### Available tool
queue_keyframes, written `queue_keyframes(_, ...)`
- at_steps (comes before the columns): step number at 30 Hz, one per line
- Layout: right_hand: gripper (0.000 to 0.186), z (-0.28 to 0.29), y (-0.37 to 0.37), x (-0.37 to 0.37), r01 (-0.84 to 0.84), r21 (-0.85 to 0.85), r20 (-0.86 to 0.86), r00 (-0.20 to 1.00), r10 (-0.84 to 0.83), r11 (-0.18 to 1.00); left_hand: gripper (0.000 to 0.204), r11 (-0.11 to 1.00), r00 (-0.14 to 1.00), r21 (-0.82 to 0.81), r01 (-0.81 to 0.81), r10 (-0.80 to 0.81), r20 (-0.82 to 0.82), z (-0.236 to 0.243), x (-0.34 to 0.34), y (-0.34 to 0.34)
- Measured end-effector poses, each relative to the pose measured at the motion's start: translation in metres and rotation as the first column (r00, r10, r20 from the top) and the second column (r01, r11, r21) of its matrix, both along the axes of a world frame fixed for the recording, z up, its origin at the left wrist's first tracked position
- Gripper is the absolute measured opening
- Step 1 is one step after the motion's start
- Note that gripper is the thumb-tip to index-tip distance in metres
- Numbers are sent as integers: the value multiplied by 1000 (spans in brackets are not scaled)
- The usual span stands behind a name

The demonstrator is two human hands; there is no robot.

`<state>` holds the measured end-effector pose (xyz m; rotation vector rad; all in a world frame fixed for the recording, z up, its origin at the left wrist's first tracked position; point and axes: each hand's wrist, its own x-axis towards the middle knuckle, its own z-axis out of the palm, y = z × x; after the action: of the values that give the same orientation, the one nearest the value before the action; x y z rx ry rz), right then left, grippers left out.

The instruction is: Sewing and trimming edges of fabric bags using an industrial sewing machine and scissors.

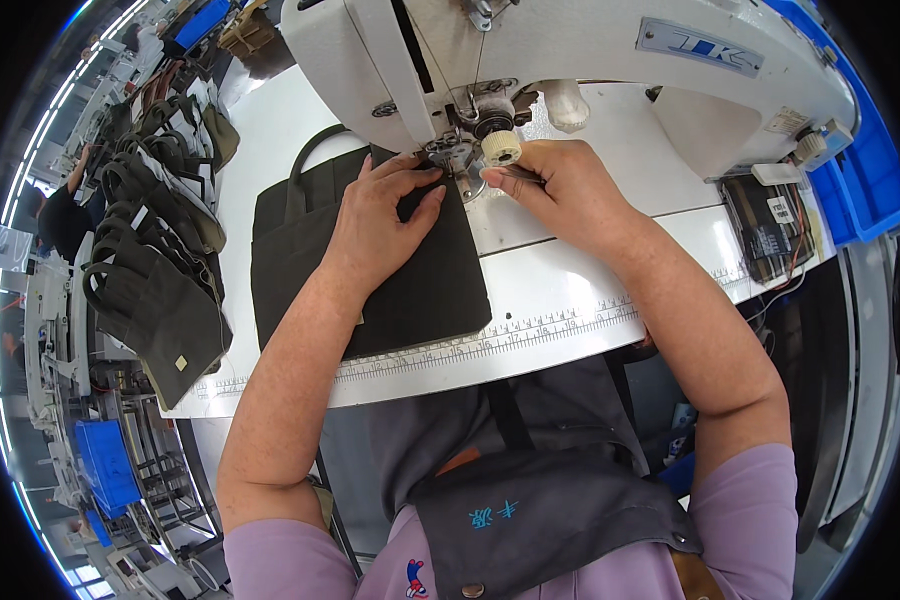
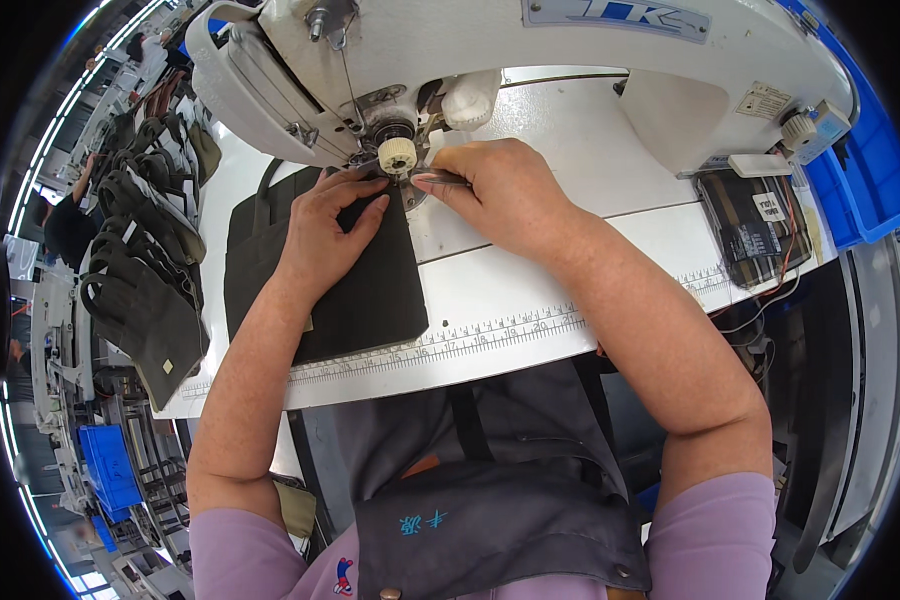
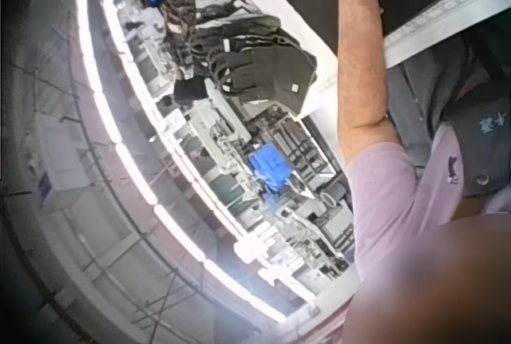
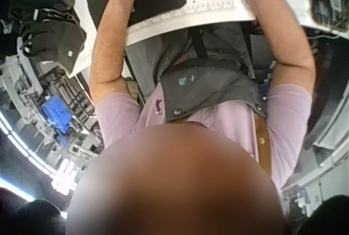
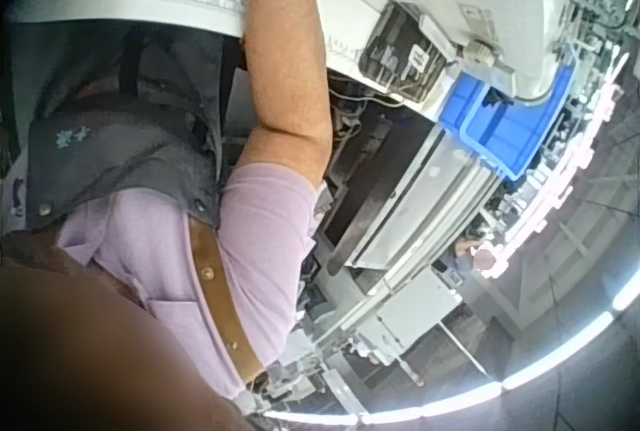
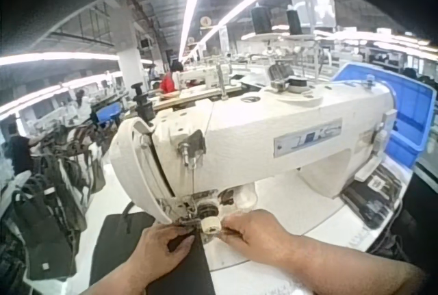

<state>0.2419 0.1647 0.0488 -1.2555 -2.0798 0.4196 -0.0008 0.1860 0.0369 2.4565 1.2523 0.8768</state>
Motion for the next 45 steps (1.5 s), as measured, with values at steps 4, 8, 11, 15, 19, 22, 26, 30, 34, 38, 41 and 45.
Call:
queue_keyframes(4,30,-2,-3,0,-12,128,111,994,-2,992,21,1000,998,7,-14,13,65,1,1,-3)
queue_keyframes(8,28,1,-10,2,34,95,202,978,-53,995,14,970,999,238,-53,54,3,8,-2,-13)
queue_keyframes(11,27,-5,-7,8,-8,230,230,972,-46,973,22,904,990,422,65,-6,-139,23,6,-37)
queue_keyframes(15,22,-8,-8,5,-87,196,195,980,48,977,30,999,997,41,5,-2,-83,30,33,-67)
queue_keyframes(19,19,-8,-9,5,-85,221,194,980,42,972,27,985,962,-125,-122,86,-259,35,41,-61)
queue_keyframes(22,17,-7,-10,4,-69,175,212,977,31,982,23,993,953,-80,-83,56,-297,34,42,-52)
queue_keyframes(26,16,-8,-9,2,-84,199,187,981,46,976,20,932,984,-361,-5,-60,-167,45,23,-34)
queue_keyframes(30,15,-6,-11,1,-84,201,195,980,45,976,15,795,988,-592,133,-61,140,42,2,-24)
queue_keyframes(34,14,-6,-11,-1,-93,219,146,987,62,971,13,801,984,-584,134,-35,177,38,-2,-26)
queue_keyframes(38,14,-6,-11,-4,-102,203,138,988,74,974,8,865,989,-495,88,-18,144,35,3,-34)
queue_keyframes(41,13,-9,-10,-7,-111,234,176,982,71,966,6,881,987,-470,63,14,159,34,1,-36)
queue_keyframes(45,7,-11,-9,-10,-114,316,240,970,37,942,5,983,973,-118,143,-118,199,25,4,-37)
